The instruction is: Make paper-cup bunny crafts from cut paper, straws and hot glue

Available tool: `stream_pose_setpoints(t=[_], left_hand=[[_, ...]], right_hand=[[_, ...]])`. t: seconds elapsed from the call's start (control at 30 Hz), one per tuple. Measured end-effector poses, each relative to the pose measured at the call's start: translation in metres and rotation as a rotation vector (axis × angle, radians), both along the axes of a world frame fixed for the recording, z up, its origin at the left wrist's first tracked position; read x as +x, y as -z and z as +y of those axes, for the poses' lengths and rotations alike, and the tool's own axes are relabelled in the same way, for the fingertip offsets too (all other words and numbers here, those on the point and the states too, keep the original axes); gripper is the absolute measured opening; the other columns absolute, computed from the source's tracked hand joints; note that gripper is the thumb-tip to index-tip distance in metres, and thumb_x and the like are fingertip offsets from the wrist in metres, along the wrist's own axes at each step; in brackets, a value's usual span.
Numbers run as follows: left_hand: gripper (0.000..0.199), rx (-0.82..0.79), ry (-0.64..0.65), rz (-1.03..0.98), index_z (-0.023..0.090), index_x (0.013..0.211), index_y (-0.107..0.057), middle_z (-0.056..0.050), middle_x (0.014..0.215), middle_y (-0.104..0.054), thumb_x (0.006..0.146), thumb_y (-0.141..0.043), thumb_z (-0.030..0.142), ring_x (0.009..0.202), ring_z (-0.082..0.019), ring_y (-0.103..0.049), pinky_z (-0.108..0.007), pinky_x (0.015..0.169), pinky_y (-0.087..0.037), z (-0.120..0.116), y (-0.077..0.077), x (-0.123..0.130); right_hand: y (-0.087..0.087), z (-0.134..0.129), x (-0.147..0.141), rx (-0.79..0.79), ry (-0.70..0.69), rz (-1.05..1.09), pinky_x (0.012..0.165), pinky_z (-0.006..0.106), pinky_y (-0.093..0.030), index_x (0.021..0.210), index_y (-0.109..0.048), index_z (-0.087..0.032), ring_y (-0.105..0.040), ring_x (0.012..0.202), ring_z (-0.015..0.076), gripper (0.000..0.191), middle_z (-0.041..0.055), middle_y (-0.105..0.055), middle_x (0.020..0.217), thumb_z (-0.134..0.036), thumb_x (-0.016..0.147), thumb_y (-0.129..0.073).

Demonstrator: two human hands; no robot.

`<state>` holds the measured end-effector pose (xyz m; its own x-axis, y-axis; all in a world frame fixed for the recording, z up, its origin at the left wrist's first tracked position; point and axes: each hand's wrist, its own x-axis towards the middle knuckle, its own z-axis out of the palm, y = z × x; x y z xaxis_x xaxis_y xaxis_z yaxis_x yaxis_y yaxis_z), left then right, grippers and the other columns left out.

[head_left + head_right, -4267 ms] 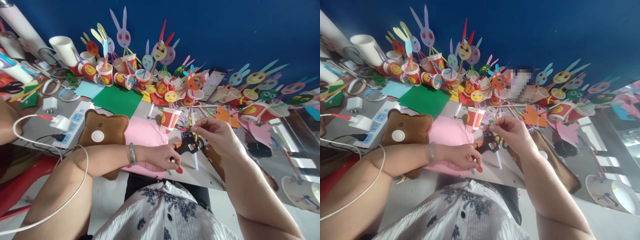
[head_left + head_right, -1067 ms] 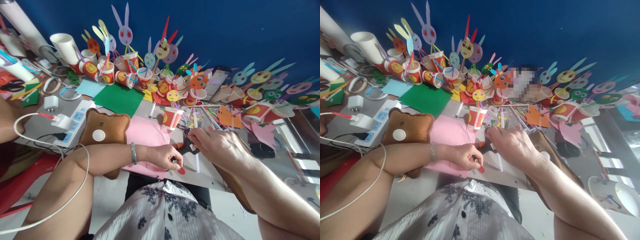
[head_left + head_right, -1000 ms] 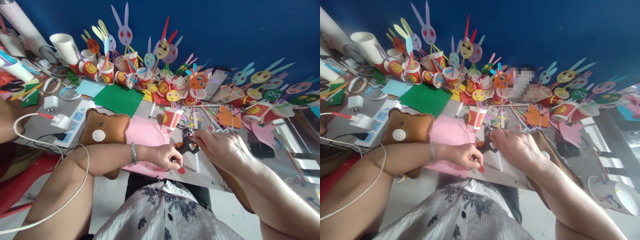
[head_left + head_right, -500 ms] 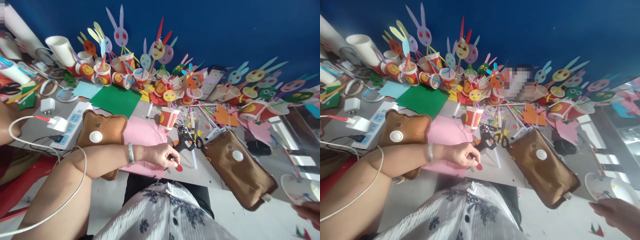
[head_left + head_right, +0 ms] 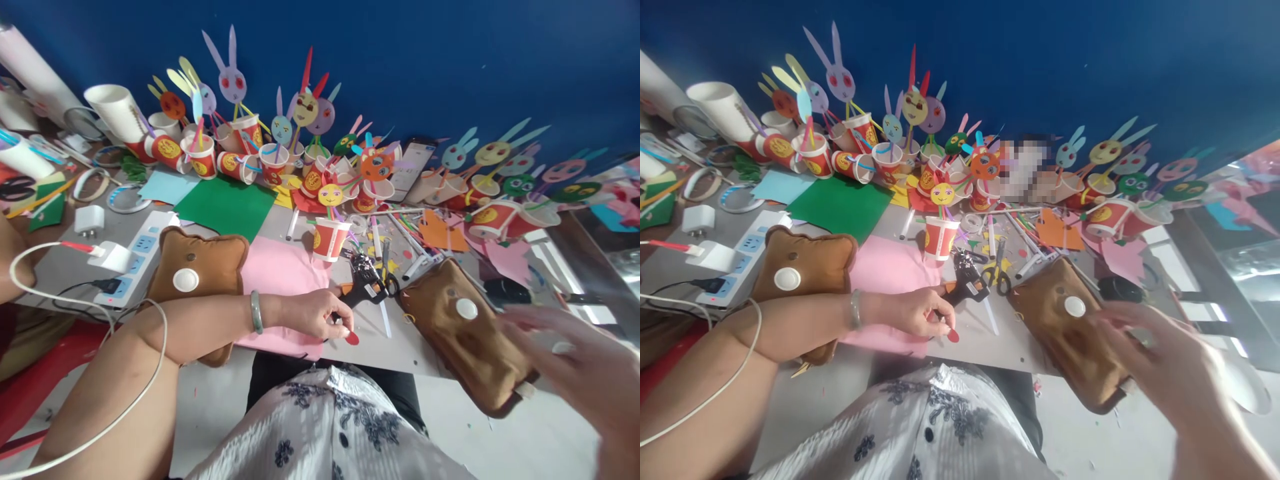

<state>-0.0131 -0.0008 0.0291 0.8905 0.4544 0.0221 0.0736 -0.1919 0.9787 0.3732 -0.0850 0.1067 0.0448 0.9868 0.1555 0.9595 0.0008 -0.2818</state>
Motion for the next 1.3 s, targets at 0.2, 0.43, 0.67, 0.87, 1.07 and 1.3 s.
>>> stream_pose_setpoints(t=[0.2, 0.43, 0.67, 0.87, 1.07, 1.3], left_hand=[[0.01, 0.126, 0.076, 0.003, 0.01, 0.087, -0.072, -0.002, 0.076, -0.069, 0.086, -0.061, 0.011, 0.07, -0.01, -0.052, -0.019, 0.065, -0.04, 0.001, -0.003, -0.002], [0.012, 0.268, 0.043, 0.004, 0.013, 0.088, -0.076, -0.003, 0.072, -0.066, 0.084, -0.064, 0.01, 0.078, -0.014, -0.053, -0.021, 0.071, -0.041, 0.0, 0.004, 0.001], [0.013, 0.28, 0.038, 0.011, 0.014, 0.09, -0.077, -0.001, 0.068, -0.062, 0.084, -0.065, 0.01, 0.068, -0.012, -0.053, -0.022, 0.07, -0.041, -0.002, 0.007, 0.0], [0.012, 0.234, 0.042, -0.002, 0.014, 0.089, -0.076, -0.001, 0.072, -0.064, 0.084, -0.066, 0.01, 0.072, -0.012, -0.055, -0.022, 0.071, -0.042, -0.001, 0.006, 0.0], [0.011, 0.127, 0.034, 0.029, 0.013, 0.088, -0.076, -0.002, 0.078, -0.068, 0.084, -0.066, 0.011, 0.073, -0.011, -0.058, -0.022, 0.072, -0.043, 0.0, 0.0, 0.001], [0.011, 0.098, 0.045, 0.01, 0.015, 0.084, -0.074, -0.001, 0.075, -0.07, 0.084, -0.065, 0.009, 0.077, -0.013, -0.057, -0.022, 0.073, -0.042, 0.002, -0.002, 0.001]], right_hand=[[-0.009, 0.06, -0.128, -0.086, -0.193, 0.388, 0.072, 0.036, -0.052, 0.106, -0.072, -0.023, -0.067, 0.079, 0.0223, 0.033, 0.0093, -0.074, 0.09, -0.048, 0.085, -0.072], [-0.007, 0.104, -0.163, -0.201, -0.264, 0.56, 0.075, 0.033, -0.048, 0.093, -0.072, -0.021, -0.063, 0.079, 0.0193, 0.042, 0.0044, -0.071, 0.085, -0.061, 0.081, -0.072], [0.0, 0.118, -0.168, -0.291, -0.344, 0.58, 0.067, 0.029, -0.041, 0.083, -0.067, -0.018, -0.055, 0.07, 0.0141, 0.038, 0.0016, -0.066, 0.076, -0.056, 0.087, -0.07], [0.0, 0.117, -0.166, -0.31, -0.379, 0.56, 0.064, 0.03, -0.039, 0.079, -0.062, -0.019, -0.05, 0.066, 0.0135, 0.039, 0.0003, -0.06, 0.071, -0.057, 0.09, -0.065], [0.002, 0.107, -0.161, -0.236, -0.329, 0.595, 0.058, 0.031, -0.038, 0.079, -0.062, -0.024, -0.051, 0.063, 0.0166, 0.041, 0.0014, -0.06, 0.072, -0.064, 0.088, -0.063], [-0.001, 0.097, -0.156, -0.114, -0.273, 0.568, 0.068, 0.037, -0.045, 0.08, -0.067, -0.026, -0.06, 0.073, 0.0216, 0.034, 0.003, -0.068, 0.079, -0.06, 0.084, -0.069]])
